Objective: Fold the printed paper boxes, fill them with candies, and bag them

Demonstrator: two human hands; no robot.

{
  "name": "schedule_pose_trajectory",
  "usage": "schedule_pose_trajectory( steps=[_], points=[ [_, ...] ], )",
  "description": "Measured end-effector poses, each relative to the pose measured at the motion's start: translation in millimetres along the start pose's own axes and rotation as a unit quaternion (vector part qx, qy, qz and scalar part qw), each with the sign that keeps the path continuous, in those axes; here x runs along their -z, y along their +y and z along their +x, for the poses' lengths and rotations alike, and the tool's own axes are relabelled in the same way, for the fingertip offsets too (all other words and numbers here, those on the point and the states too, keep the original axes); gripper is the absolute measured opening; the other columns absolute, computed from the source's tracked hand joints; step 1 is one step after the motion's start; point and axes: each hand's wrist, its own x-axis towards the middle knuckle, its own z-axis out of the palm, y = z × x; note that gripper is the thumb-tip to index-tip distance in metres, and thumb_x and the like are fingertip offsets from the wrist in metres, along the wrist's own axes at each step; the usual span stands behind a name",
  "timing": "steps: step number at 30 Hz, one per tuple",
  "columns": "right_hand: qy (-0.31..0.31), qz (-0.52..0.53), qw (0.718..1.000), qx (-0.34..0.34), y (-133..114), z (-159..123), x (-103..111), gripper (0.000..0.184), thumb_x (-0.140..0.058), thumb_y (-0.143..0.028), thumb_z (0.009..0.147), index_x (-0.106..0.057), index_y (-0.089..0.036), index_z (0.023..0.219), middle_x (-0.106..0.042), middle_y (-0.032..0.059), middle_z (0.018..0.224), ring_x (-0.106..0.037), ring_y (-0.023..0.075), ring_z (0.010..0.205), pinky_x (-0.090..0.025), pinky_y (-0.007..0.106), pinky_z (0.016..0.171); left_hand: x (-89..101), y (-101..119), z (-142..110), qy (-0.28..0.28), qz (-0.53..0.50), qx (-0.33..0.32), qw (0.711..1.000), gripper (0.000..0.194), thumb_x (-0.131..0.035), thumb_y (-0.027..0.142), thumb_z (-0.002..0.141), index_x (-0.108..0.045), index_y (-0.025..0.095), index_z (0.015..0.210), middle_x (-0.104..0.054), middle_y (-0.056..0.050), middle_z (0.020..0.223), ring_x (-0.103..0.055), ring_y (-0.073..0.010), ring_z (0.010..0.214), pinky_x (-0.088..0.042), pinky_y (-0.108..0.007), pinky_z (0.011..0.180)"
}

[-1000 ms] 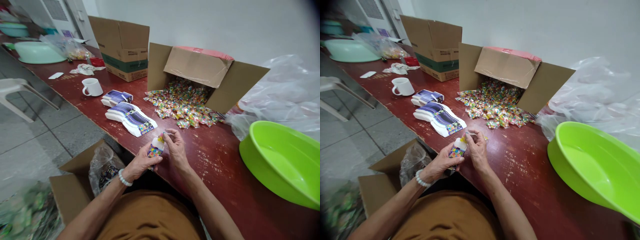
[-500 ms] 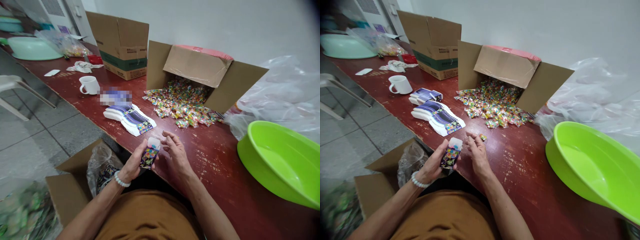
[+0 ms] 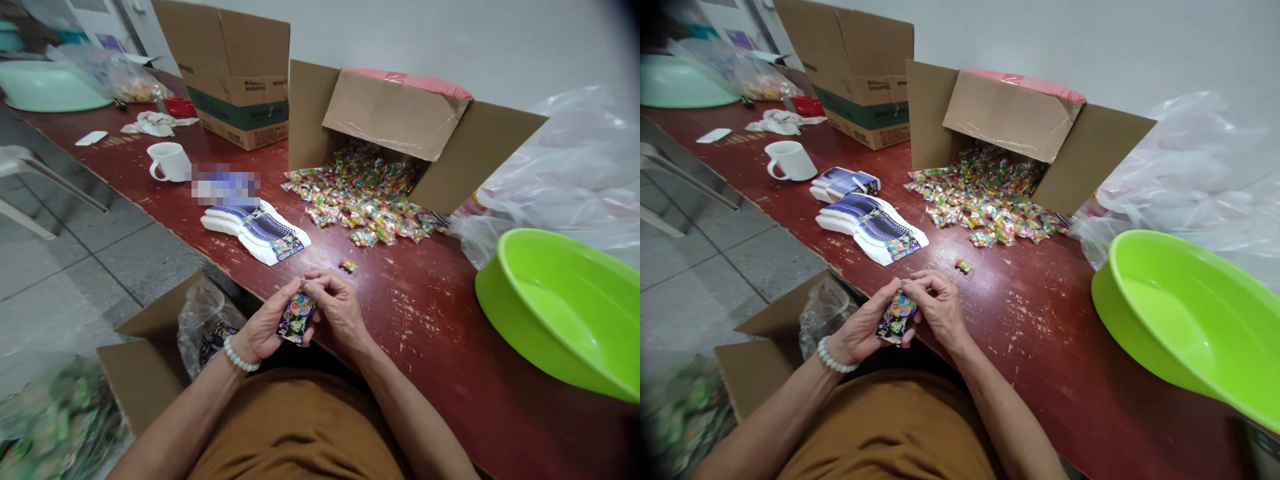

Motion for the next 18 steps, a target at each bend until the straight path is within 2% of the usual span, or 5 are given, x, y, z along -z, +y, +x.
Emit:
schedule_pose_trajectory(
  steps=[2, 4, 9, 12, 18],
  points=[
    [-0.004, -0.132, 0.987, 0.096, -3.9, 0.7, 6.4, 0.016, -0.072, -0.041, 0.081, -0.074, -0.025, 0.077, -0.072, 0.0062, 0.097, -0.065, 0.0221, 0.087, -0.052, 0.04, 0.086, -2.5, 3.9, -0.7, -0.007, -0.031, 0.04, 0.999, 0.048, -0.048, 0.063, 0.09, -0.06, 0.017, 0.094, -0.066, -0.005, 0.067, -0.062, -0.0176, 0.043, -0.051, -0.028, 0.039],
    [-0.036, -0.202, 0.971, 0.123, -5.3, 0.5, 11.7, 0.014, -0.067, -0.037, 0.086, -0.076, -0.027, 0.085, -0.074, 0.0055, 0.089, -0.064, 0.0233, 0.092, -0.048, 0.041, 0.092, -5.8, 6.4, -1.2, 0.006, -0.046, 0.042, 0.998, 0.051, -0.04, 0.064, 0.093, -0.059, 0.018, 0.105, -0.065, -0.004, 0.066, -0.062, -0.0185, 0.043, -0.051, -0.029, 0.039],
    [-0.055, -0.045, 0.996, -0.062, 2.8, 1.1, 9.1, 0.023, -0.074, -0.041, 0.079, -0.072, -0.019, 0.086, -0.067, 0.0003, 0.067, -0.057, 0.0122, 0.051, -0.046, 0.025, 0.051, -11.5, 2.9, -0.9, 0.067, -0.001, -0.04, 0.997, 0.055, -0.029, 0.057, 0.098, -0.048, 0.019, 0.133, -0.065, -0.003, 0.066, -0.06, -0.0167, 0.042, -0.048, -0.025, 0.039],
    [-0.059, 0.078, 0.99, -0.104, 4.1, 4.5, 2.8, 0.026, -0.077, -0.041, 0.077, -0.067, -0.017, 0.078, -0.06, -0.0027, 0.056, -0.053, 0.0113, 0.043, -0.043, 0.023, 0.042, -9.9, -1.0, -0.2, 0.056, 0.033, -0.074, 0.995, 0.063, -0.03, 0.061, 0.096, -0.048, 0.017, 0.138, -0.066, -0.004, 0.067, -0.061, -0.0157, 0.045, -0.048, -0.024, 0.041],
    [-0.09, 0.009, 0.996, -0.014, -2.2, 5.2, 4.2, 0.024, -0.067, -0.042, 0.086, -0.067, -0.019, 0.08, -0.072, 0.0049, 0.1, -0.057, 0.01, 0.053, -0.049, 0.026, 0.052, -1.0, 2.0, 0.3, 0.053, 0.017, -0.048, 0.997, 0.059, -0.043, 0.058, 0.094, -0.056, 0.017, 0.135, -0.068, -0.005, 0.07, -0.059, -0.0143, 0.044, -0.048, -0.023, 0.039]
  ],
)
